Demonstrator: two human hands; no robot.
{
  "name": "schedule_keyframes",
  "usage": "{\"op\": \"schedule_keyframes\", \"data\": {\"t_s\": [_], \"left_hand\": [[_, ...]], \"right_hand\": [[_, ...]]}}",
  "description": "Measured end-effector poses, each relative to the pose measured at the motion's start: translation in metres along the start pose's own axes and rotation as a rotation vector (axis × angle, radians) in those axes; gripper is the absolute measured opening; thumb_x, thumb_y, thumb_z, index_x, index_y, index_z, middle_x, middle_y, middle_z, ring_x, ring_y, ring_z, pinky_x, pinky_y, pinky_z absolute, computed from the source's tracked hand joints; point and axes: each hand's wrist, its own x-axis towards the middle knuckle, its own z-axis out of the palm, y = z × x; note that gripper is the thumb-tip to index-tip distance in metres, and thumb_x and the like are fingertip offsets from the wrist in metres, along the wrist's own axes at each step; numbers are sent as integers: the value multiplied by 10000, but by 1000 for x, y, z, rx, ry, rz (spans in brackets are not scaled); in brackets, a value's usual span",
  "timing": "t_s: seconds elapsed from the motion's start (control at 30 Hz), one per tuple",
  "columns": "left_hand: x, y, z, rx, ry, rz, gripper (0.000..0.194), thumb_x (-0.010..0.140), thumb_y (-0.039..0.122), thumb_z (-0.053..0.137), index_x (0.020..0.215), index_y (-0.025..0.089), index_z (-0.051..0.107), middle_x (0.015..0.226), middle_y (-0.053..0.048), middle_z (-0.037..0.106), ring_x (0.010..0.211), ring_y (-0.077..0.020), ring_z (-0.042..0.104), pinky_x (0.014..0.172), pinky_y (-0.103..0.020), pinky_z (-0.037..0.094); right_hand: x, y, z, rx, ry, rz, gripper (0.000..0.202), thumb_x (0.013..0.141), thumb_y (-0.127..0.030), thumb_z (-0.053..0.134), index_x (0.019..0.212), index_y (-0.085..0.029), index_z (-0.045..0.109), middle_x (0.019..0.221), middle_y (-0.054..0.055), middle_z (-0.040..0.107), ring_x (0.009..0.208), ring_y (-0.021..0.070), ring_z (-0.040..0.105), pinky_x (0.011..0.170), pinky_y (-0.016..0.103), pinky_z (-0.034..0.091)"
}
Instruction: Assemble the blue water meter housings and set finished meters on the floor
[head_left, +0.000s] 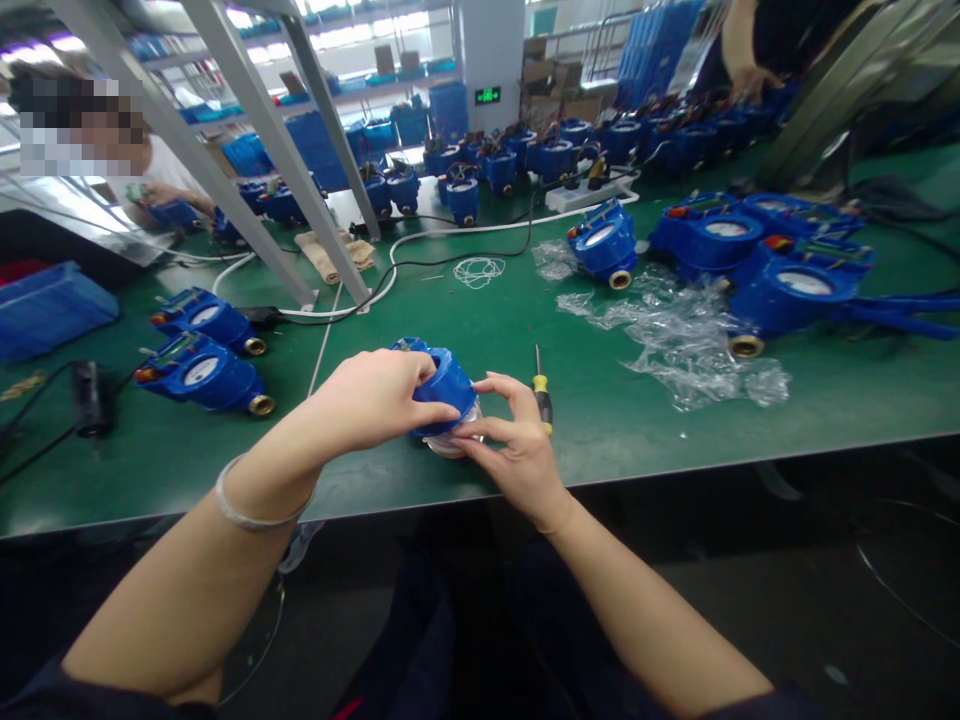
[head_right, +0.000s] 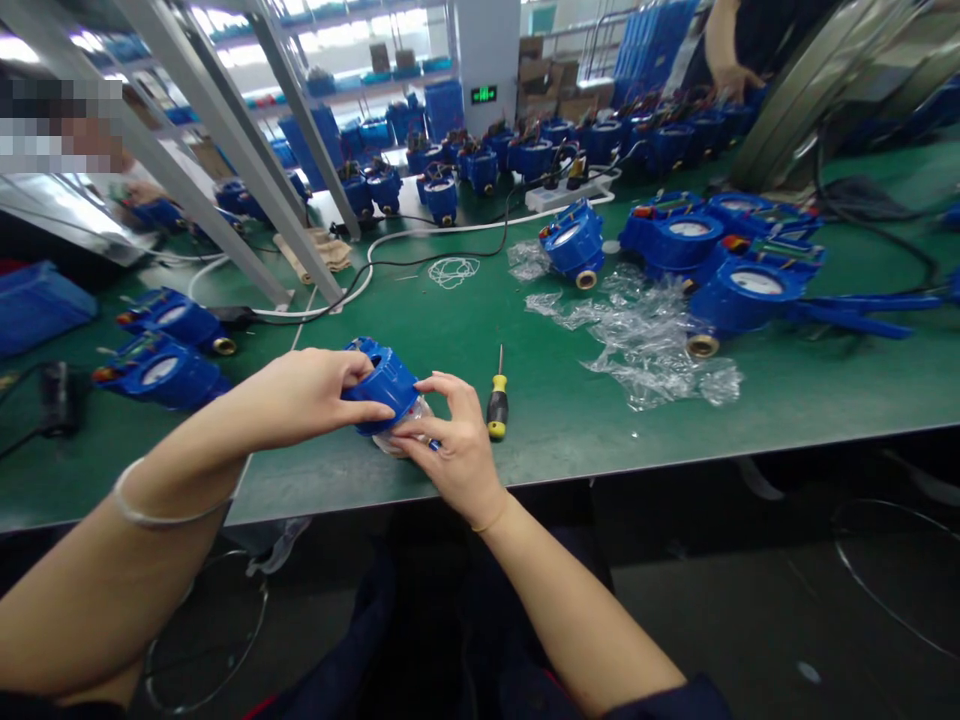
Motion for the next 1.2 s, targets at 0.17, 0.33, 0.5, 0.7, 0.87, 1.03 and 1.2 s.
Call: {"op": "schedule_keyframes", "data": {"t_s": [0.17, 0.33, 0.5, 0.7, 0.87, 1.03, 1.2], "left_hand": [[-1, 0, -1, -40, 16, -16, 403, 771, 623, 572, 819, 223, 577, 835, -57, 693, 745, -259, 641, 629, -333, 398], [-2, -4, 1, -88, 16, 9, 405, 764, 630, 605, 809, 230, 561, 827, -45, 701, 767, -262, 657, 646, -334, 423], [-3, -6, 5, -140, 40, 21, 395, 772, 612, 617, 836, 224, 588, 877, -59, 723, 820, -270, 676, 698, -342, 455], [-7, -15, 11, -259, 90, 51, 362, 771, 578, 662, 872, 231, 656, 866, -45, 740, 797, -245, 686, 720, -331, 491], [-8, -26, 15, -370, 115, 56, 355, 779, 556, 674, 902, 223, 671, 898, -55, 744, 811, -242, 685, 744, -350, 516], [-11, -34, 18, -459, 84, 54, 355, 788, 546, 680, 902, 210, 662, 932, -60, 745, 851, -247, 686, 783, -372, 526], [-12, -37, 18, -501, 72, 50, 337, 782, 521, 702, 884, 204, 644, 930, -41, 741, 879, -244, 688, 803, -374, 517]], "right_hand": [[4, -6, 7, 219, 10, 291, 41, 828, -208, 732, 824, -242, 754, 1225, 68, 618, 1175, 214, 605, 1049, 416, 475], [17, -10, 1, 176, -130, 390, 86, 819, -175, 714, 750, -225, 721, 1208, 67, 704, 1130, 232, 639, 1027, 439, 454], [34, -6, -1, 161, -159, 413, 133, 793, -114, 680, 704, -206, 716, 919, 28, 746, 914, 184, 678, 869, 338, 483], [42, -7, 6, 96, -187, 481, 122, 798, -140, 670, 700, -173, 736, 726, 8, 665, 707, 141, 602, 669, 267, 424], [46, -8, 13, 101, -171, 530, 145, 814, -186, 668, 681, -172, 726, 689, 7, 688, 693, 145, 611, 649, 261, 417], [43, -5, 7, 216, -287, 357, 70, 830, -201, 719, 780, -185, 766, 938, 44, 733, 938, 167, 657, 866, 305, 485], [40, -13, 3, 378, -330, 376, 119, 705, -192, 836, 807, -197, 775, 1086, 49, 718, 1004, 183, 668, 945, 343, 494]]}}
